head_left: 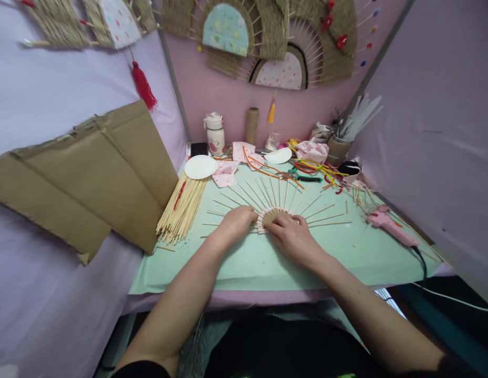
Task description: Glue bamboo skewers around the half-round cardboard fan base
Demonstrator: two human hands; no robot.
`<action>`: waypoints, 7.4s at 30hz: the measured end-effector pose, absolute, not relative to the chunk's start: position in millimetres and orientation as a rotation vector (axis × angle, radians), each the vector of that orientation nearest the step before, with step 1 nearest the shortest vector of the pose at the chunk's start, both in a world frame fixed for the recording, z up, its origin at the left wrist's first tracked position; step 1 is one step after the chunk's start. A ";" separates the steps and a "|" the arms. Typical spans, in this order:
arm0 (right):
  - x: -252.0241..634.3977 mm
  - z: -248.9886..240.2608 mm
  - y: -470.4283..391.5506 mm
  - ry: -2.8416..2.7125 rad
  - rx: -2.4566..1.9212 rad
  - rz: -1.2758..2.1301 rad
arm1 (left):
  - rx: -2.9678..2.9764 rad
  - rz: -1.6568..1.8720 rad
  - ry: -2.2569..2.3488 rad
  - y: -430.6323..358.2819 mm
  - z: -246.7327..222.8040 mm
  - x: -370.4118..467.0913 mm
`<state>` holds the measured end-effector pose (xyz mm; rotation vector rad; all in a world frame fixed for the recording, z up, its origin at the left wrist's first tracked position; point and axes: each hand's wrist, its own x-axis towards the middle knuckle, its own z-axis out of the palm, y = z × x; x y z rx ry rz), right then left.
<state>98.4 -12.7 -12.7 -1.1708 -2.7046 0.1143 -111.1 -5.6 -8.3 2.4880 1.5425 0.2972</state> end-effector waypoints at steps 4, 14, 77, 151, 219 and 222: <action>98.5 -12.4 -12.9 -2.707 -1.178 0.117 | 2.493 0.292 1.551 -5.2 -8.4 -110.7; 98.6 -12.3 -12.5 -2.713 -1.168 0.108 | 2.502 0.281 1.553 -4.9 -9.3 -110.9; 98.9 -12.6 -12.9 -2.700 -1.151 0.106 | 2.462 0.279 1.574 -7.2 -4.0 -108.9; 97.9 -11.1 -13.5 -2.709 -1.163 0.104 | 2.458 0.267 1.594 -8.6 -2.3 -107.3; 98.3 -11.4 -14.0 -2.702 -1.151 0.085 | 2.446 0.275 1.586 -8.6 -1.7 -107.2; 98.4 -12.0 -13.7 -2.701 -1.151 0.080 | 2.453 0.273 1.583 -7.9 -2.3 -107.1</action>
